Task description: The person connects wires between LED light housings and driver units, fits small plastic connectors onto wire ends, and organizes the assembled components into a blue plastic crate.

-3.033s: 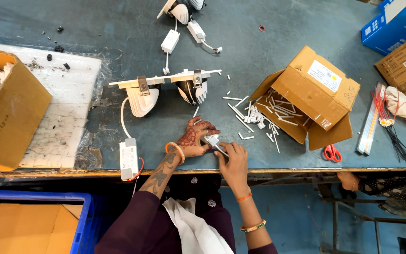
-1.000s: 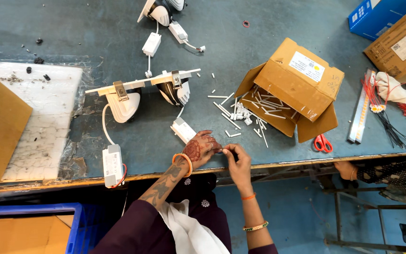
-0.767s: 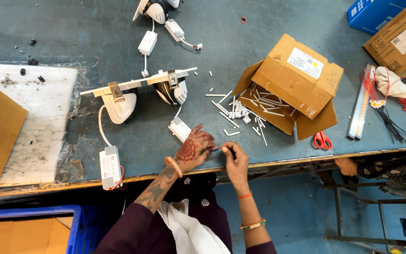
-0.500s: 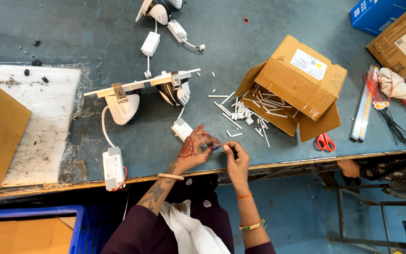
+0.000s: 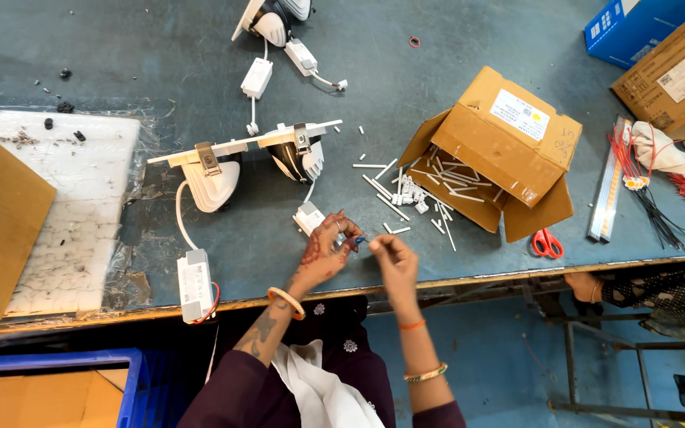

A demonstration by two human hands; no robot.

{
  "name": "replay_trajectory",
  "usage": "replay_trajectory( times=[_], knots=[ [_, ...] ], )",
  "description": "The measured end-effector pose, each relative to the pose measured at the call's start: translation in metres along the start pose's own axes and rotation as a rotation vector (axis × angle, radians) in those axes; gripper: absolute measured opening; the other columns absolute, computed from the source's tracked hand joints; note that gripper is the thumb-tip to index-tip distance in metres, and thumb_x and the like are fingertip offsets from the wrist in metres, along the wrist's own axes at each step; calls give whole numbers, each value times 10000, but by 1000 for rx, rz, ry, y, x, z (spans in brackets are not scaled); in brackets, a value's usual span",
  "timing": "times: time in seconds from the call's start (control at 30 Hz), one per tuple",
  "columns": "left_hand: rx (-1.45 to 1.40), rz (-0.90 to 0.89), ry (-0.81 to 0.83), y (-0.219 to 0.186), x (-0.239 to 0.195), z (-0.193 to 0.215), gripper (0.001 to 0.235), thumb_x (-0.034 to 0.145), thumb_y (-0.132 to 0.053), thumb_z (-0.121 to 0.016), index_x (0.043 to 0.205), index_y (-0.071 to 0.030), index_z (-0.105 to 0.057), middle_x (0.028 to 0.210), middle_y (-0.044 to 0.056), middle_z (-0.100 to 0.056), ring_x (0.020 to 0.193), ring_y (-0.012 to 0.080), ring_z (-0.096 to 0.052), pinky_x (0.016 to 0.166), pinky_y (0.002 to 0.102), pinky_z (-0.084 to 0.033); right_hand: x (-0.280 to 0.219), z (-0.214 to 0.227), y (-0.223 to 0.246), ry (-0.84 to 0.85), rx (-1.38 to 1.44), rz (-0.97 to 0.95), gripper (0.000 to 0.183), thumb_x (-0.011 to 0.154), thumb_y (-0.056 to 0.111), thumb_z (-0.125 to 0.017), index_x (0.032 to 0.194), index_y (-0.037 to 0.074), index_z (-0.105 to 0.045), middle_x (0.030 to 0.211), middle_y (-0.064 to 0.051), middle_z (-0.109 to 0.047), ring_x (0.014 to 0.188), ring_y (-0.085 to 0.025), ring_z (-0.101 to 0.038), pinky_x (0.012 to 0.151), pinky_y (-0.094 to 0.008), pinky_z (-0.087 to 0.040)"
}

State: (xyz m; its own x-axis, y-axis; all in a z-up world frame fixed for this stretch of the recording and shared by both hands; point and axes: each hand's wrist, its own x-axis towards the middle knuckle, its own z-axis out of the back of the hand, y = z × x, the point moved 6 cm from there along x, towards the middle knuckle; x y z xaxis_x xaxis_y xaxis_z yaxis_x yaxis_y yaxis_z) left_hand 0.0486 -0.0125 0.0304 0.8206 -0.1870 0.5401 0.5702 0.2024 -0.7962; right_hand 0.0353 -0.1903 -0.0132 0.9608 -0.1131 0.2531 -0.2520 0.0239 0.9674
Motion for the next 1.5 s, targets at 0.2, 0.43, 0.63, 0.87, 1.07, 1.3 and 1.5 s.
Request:
replay_trajectory(
  times=[0.2, 0.43, 0.63, 0.87, 1.07, 1.3, 1.5],
  knots=[
    [67, -21, -104, -1, -7, -7, 77, 866, 8, -660, 922, -37, -632, 835, 93, -647, 940, 303, -651, 1229, 481, -404, 68, 25, 46, -175, -611, 258, 194, 910, 204, -745, 1048, 68, -730, 895, -61, -690, 687, -169, -648, 645, -302, -505],
    [75, -24, -146, -7, -10, -1, 106, 863, 12, -660, 958, -35, -649, 888, 90, -675, 1042, 321, -641, 1153, 464, -430, 98, 8, 29, -109, -1065, 361, 279, 817, 245, -838, 1014, 73, -742, 840, -112, -700, 729, -306, -667, 634, -416, -503],
    [55, -3, -145, -9, -11, 2, 124, 865, 16, -655, 978, -31, -672, 887, 95, -681, 1030, 306, -644, 1168, 457, -422, 87, 31, 14, -163, -480, 191, 216, 925, 137, -733, 1113, 31, -722, 909, -50, -766, 740, -122, -720, 670, -286, -554],
    [72, 23, -144, -7, -10, 2, 108, 874, 3, -661, 966, -42, -693, 916, 83, -693, 1083, 306, -629, 1144, 452, -440, 77, 36, 12, -142, -15, 41, 252, 973, 68, -613, 1214, 22, -671, 1010, -42, -661, 804, -122, -684, 752, -281, -585],
    [62, 14, -156, -6, -11, 2, 113, 878, -10, -662, 978, -48, -696, 925, 80, -696, 1091, 301, -632, 1145, 452, -447, 46, 13, 0, 32, 441, -205, 246, 970, 80, -568, 1170, -29, -662, 957, -65, -676, 857, -160, -692, 829, -309, -594],
    [79, 52, -160, -11, -13, 3, 143, 876, -15, -674, 1016, -42, -677, 1035, 128, -676, 1187, 337, -604, 1006, 447, -474, 14, -5, -4, 127, 209, -233, 311, 1015, 131, -636, 1245, -70, -693, 932, -16, -688, 810, -103, -647, 775, -258, -543],
    [80, 59, -128, -18, -13, 4, 130, 888, -9, -669, 1013, -44, -674, 1041, 119, -676, 1156, 320, -618, 975, 433, -495, 8, -4, 7, 114, 297, -211, 313, 1001, 97, -635, 1272, -56, -668, 990, -62, -711, 854, -129, -694, 818, -299, -573]
  ],
)
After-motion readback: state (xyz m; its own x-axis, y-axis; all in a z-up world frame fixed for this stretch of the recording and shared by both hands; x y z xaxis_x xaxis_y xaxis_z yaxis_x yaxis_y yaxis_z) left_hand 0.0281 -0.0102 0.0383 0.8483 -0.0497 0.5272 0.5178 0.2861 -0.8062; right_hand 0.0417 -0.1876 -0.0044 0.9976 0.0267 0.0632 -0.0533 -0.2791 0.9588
